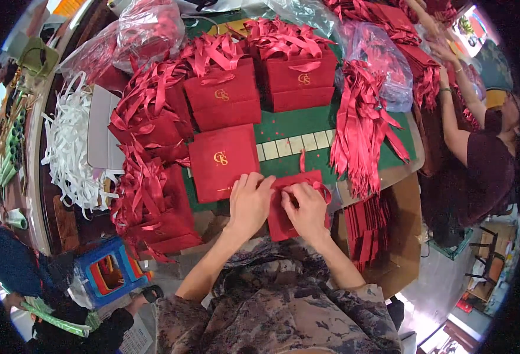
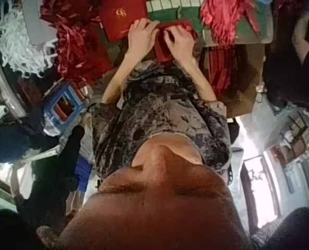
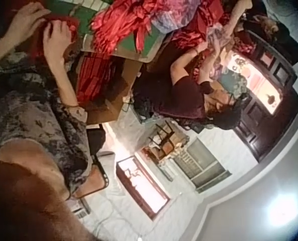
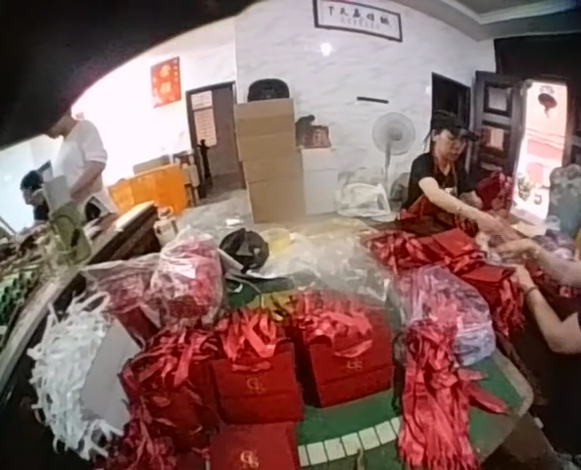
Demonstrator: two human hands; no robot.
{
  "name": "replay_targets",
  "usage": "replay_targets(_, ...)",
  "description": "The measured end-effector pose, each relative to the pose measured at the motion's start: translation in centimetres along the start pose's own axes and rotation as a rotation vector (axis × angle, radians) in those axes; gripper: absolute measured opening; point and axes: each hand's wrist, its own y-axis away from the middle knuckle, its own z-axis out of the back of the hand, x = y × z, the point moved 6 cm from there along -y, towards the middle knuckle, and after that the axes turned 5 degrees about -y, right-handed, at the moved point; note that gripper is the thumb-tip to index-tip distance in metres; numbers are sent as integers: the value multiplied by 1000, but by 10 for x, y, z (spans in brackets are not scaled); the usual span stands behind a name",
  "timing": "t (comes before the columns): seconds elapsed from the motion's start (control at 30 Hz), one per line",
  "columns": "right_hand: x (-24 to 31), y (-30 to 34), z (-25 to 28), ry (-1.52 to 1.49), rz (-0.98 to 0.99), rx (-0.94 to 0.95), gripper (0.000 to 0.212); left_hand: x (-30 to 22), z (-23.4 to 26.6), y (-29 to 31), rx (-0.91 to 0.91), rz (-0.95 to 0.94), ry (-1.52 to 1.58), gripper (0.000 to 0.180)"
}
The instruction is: The person attaches ribbon handles to red gift bags by hand.
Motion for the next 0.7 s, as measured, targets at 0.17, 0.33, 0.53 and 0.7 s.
replay_targets(0.17, -2, 3, -5, 92, 13, -3, 14, 1, -7, -4, 113, -14, -6, 21)
replay_targets(0.33, -6, 3, -2, 30, 26, -15, 13, 1, -13, -7, 150, -18, -6, 20)
replay_targets(0.53, -14, 14, 0, -29, 49, -30, 15, -9, -7, -9, 209, 5, -22, 28)
replay_targets(0.7, -14, 14, 1, -63, 49, -70, 16, -15, -6, -5, 201, 21, -108, 34)
